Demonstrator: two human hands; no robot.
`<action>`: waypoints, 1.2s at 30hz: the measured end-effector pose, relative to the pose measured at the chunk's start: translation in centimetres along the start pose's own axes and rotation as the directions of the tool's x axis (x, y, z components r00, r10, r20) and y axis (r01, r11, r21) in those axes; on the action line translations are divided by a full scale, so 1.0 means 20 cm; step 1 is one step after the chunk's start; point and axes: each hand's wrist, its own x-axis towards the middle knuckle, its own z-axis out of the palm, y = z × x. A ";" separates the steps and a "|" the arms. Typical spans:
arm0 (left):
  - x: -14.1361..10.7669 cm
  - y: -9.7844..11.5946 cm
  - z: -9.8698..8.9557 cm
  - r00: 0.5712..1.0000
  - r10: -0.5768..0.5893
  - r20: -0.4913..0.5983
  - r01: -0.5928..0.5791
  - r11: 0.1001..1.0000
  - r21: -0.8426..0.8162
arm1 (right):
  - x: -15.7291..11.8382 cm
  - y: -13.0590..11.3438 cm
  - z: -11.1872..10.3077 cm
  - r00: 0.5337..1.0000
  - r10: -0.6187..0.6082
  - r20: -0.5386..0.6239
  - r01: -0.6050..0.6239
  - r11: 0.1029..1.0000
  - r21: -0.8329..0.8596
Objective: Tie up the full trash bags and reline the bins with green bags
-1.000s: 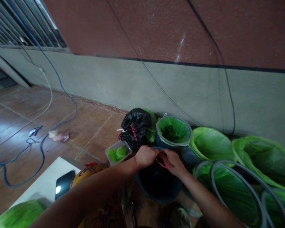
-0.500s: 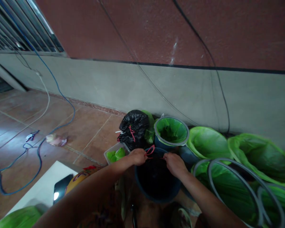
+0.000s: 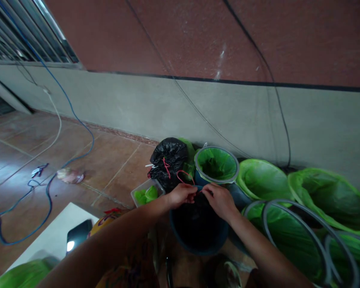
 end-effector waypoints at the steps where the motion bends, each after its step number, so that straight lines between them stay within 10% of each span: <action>1: 0.00 0.00 0.00 0.999 0.008 0.035 -0.010 0.999 0.037 | 0.00 -0.01 0.00 1.000 -0.002 -0.004 0.002 0.999 0.034; 6: 0.00 -0.01 0.00 0.989 0.119 0.089 -0.145 0.901 0.409 | 0.02 -0.05 0.01 0.999 -0.019 -0.029 0.026 0.962 0.270; 11: 0.01 -0.02 0.00 0.981 0.173 0.090 -0.195 0.846 0.496 | 0.03 -0.05 0.03 0.936 0.236 -0.261 -0.120 0.912 0.391; 17: 0.04 -0.03 -0.02 0.962 0.223 0.156 -0.271 0.744 0.610 | -0.02 -0.05 0.11 0.967 0.085 0.238 -0.195 0.853 0.484; 30: 0.01 -0.02 -0.03 0.998 0.053 0.020 -0.056 0.970 0.236 | 0.00 -0.05 0.03 0.977 0.109 0.185 -0.163 0.937 0.308; 36: 0.01 -0.01 -0.05 0.994 0.109 -0.002 -0.100 0.914 0.393 | -0.01 -0.04 0.04 0.968 0.058 0.244 -0.110 0.972 0.206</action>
